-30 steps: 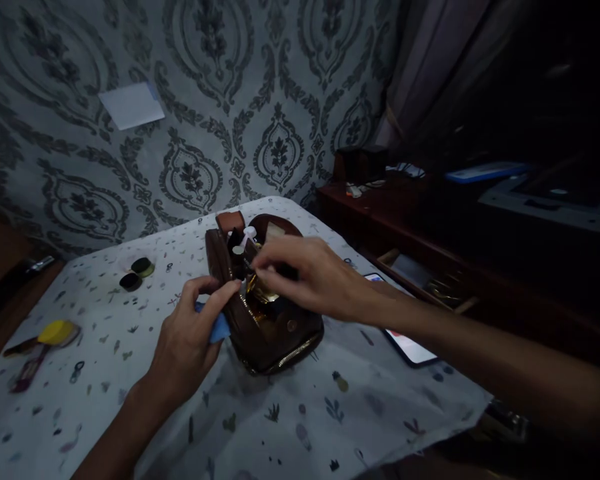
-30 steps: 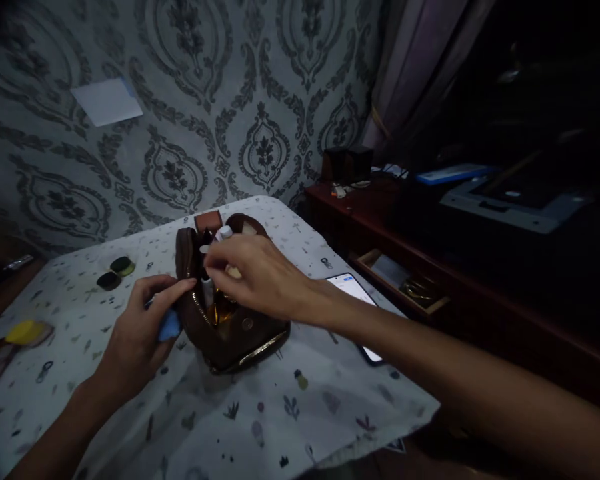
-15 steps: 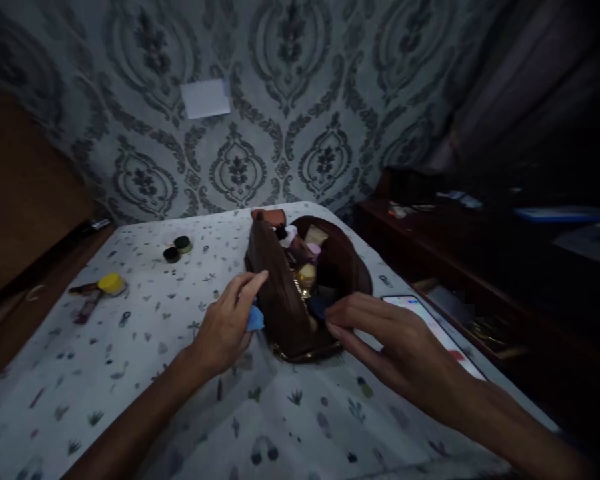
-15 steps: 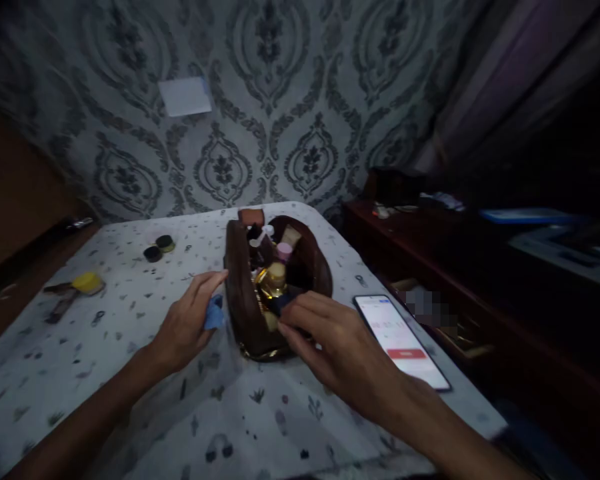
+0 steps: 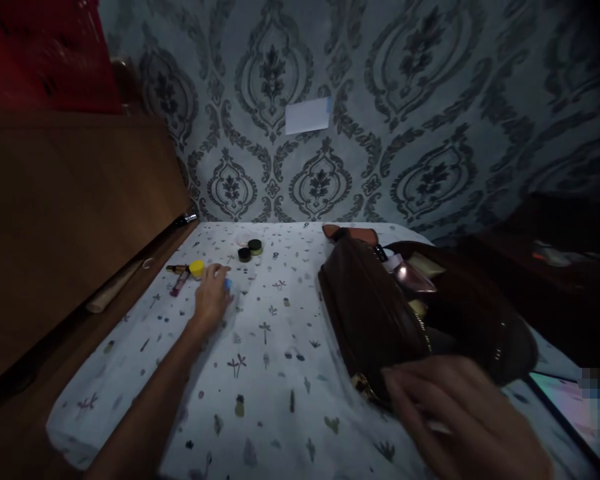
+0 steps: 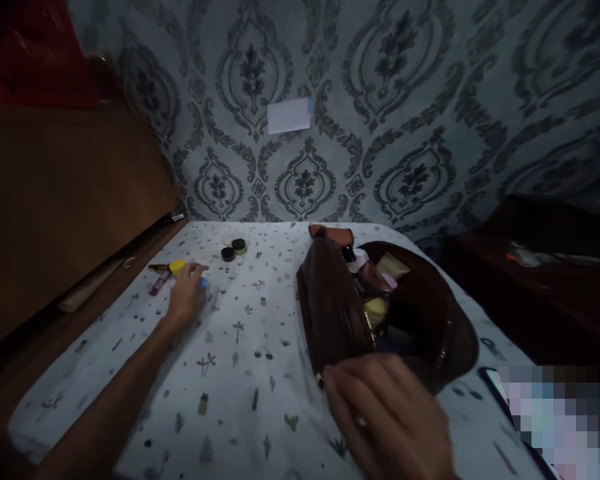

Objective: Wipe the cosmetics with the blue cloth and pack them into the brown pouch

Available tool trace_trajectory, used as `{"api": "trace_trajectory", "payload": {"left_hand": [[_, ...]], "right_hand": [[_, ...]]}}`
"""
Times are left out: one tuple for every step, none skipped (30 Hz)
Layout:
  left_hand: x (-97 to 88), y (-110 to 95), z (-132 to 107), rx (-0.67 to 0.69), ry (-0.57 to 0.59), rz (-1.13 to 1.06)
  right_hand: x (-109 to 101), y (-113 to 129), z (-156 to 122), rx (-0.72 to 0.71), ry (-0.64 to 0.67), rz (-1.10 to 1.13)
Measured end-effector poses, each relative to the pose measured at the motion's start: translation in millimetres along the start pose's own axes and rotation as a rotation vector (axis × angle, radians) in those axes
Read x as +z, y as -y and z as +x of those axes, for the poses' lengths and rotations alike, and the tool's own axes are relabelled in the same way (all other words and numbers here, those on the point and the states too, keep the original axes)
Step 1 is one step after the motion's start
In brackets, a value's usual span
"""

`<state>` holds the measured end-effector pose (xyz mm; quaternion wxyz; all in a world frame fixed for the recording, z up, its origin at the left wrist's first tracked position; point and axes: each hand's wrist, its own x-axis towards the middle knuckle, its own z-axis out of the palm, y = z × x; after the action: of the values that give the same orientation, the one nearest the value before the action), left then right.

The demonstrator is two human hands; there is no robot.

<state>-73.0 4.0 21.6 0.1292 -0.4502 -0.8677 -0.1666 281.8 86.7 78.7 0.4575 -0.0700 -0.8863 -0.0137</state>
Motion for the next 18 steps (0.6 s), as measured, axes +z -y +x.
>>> {"api": "trace_trajectory", "payload": {"left_hand": [[-2.3, 7.7, 5.9, -0.052, -0.032, 0.021], [-4.6, 14.4, 11.5, -0.1, -0.06, 0.041], [-6.6, 19.9, 16.7, -0.138, -0.08, 0.061], [-8.1, 24.3, 21.5, -0.166, -0.091, 0.079], [-9.0, 27.4, 26.0, -0.183, -0.095, 0.097], [-9.3, 29.3, 30.1, -0.186, -0.09, 0.113], [-8.9, 30.3, 34.0, -0.181, -0.078, 0.129], [-7.8, 30.5, 37.6, -0.169, -0.063, 0.145], [-6.2, 30.3, 40.8, -0.157, -0.045, 0.163], [-4.3, 30.1, 43.7, -0.151, -0.028, 0.184], [-2.3, 30.3, 46.0, -0.154, -0.011, 0.206], [-0.3, 31.1, 47.6, -0.167, 0.006, 0.229], [1.5, 32.3, 48.6, -0.185, 0.025, 0.25], [3.0, 34.1, 48.8, -0.2, 0.045, 0.268], [4.2, 36.1, 48.3, -0.209, 0.064, 0.283], [4.8, 37.9, 47.1, -0.208, 0.082, 0.293], [5.1, 39.4, 45.5, -0.196, 0.096, 0.301], [4.8, 40.3, 43.5, -0.176, 0.106, 0.307]], "right_hand": [[7.5, 5.6, 1.1, -0.019, 0.002, 0.062], [16.4, 10.8, 2.1, -0.026, 0.013, 0.138], [26.6, 15.0, 2.9, -0.015, 0.03, 0.212], [37.8, 18.3, 3.6, 0.0, 0.056, 0.282], [49.6, 20.7, 4.1, 0.023, 0.092, 0.35], [61.9, 22.4, 4.1, 0.075, 0.143, 0.393], [74.1, 23.5, 3.5, 0.116, 0.159, 0.436], [86.0, 24.4, 2.2, 0.17, 0.201, 0.472], [97.3, 25.0, 0.1, 0.221, 0.239, 0.507], [107.6, 25.6, -2.8, 0.256, 0.257, 0.546], [116.9, 26.1, -6.2, 0.31, 0.291, 0.578], [124.7, 26.4, -9.9, 0.37, 0.319, 0.601], [131.1, 26.3, -13.7, 0.433, 0.336, 0.627], [135.9, 25.9, -17.2, 0.502, 0.352, 0.654], [139.3, 25.2, -20.2, 0.567, 0.355, 0.679], [141.3, 24.2, -22.6, 0.621, 0.353, 0.705], [142.3, 23.2, -24.1, 0.66, 0.348, 0.727], [142.4, 22.3, -25.0, 0.681, 0.34, 0.739]]}}
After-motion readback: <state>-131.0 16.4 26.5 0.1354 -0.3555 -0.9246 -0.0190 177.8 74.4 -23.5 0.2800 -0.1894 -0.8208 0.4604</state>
